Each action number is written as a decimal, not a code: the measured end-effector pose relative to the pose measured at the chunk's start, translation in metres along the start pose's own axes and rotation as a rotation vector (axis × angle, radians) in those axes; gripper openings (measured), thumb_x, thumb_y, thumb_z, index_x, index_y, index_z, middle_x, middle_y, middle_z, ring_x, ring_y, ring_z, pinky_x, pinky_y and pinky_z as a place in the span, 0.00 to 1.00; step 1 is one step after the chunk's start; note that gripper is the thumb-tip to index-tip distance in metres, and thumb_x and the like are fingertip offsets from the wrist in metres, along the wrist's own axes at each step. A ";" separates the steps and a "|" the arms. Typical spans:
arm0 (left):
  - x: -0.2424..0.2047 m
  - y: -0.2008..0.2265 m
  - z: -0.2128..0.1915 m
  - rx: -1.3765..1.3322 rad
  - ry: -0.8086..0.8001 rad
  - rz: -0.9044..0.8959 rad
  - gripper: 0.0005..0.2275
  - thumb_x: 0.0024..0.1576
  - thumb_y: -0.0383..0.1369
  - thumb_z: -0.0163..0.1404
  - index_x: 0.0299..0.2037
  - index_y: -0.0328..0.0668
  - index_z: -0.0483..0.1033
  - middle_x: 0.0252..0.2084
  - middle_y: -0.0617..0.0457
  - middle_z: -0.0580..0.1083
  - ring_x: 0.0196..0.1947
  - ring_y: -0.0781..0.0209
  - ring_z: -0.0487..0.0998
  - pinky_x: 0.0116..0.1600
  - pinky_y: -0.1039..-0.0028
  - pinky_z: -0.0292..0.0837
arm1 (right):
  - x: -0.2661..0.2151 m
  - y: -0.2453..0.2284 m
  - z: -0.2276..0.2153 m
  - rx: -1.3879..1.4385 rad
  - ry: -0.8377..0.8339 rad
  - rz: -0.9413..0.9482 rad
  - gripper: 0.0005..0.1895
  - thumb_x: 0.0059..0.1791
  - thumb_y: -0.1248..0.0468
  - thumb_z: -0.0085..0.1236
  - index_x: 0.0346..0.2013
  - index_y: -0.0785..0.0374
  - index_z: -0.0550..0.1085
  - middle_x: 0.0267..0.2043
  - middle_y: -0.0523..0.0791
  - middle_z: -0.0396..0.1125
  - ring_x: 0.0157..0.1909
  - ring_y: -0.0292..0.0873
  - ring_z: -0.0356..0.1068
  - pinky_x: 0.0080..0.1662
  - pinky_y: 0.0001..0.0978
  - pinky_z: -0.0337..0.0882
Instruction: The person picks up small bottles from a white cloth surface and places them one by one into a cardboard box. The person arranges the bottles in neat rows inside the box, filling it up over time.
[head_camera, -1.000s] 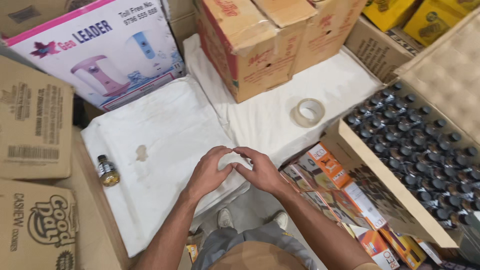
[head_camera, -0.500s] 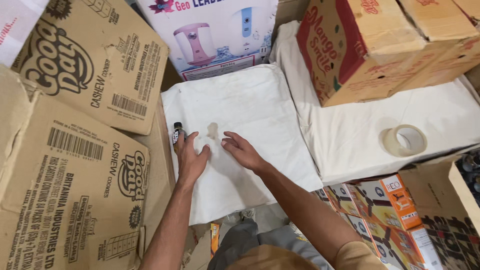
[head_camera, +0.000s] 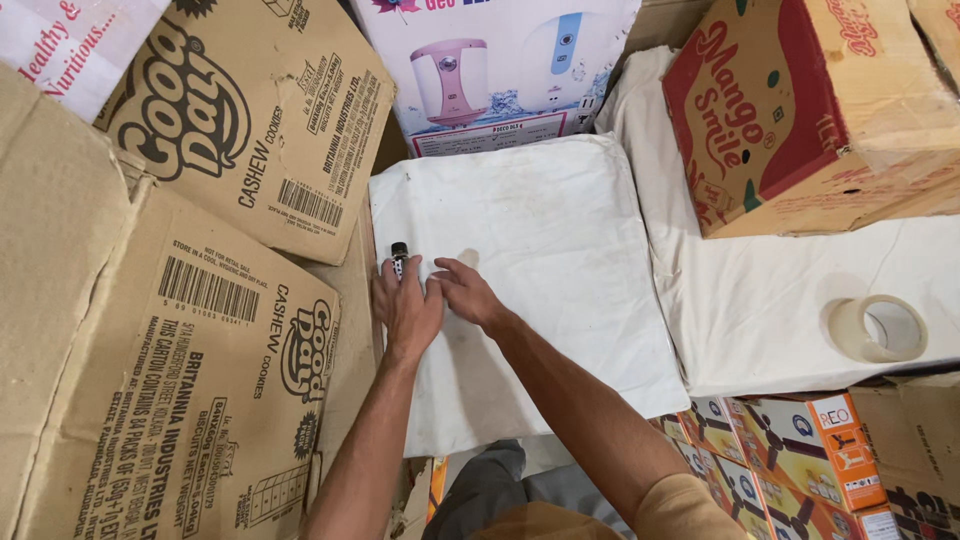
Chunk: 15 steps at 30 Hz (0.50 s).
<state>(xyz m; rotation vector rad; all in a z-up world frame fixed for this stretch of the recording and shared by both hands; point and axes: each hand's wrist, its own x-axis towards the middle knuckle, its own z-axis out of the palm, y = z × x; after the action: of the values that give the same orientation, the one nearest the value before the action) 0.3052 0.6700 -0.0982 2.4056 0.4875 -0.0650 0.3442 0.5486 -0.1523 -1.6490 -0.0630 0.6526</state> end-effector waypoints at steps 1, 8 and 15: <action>0.002 -0.009 0.006 -0.002 0.002 0.000 0.22 0.59 0.42 0.42 0.65 0.55 0.67 0.71 0.44 0.57 0.66 0.35 0.58 0.63 0.44 0.57 | 0.003 0.007 -0.001 -0.002 0.000 -0.001 0.31 0.53 0.60 0.43 0.72 0.59 0.61 0.64 0.51 0.68 0.65 0.53 0.68 0.64 0.51 0.65; -0.005 -0.020 0.014 0.066 0.111 0.238 0.23 0.59 0.32 0.43 0.67 0.40 0.61 0.67 0.31 0.58 0.66 0.31 0.61 0.65 0.47 0.55 | -0.008 0.006 -0.005 0.219 -0.020 0.101 0.31 0.51 0.62 0.52 0.70 0.60 0.64 0.59 0.50 0.69 0.50 0.41 0.72 0.44 0.28 0.75; -0.022 0.014 0.000 -0.378 -0.059 0.363 0.26 0.60 0.24 0.42 0.71 0.33 0.54 0.67 0.22 0.57 0.68 0.22 0.57 0.68 0.44 0.53 | -0.057 -0.032 -0.018 0.303 0.054 0.187 0.30 0.53 0.50 0.48 0.69 0.54 0.64 0.59 0.50 0.70 0.57 0.47 0.73 0.55 0.45 0.73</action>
<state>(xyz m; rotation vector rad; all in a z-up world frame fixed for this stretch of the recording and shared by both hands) 0.2902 0.6532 -0.0859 2.0749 0.0237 0.1071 0.3150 0.5158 -0.1001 -1.3876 0.2218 0.7204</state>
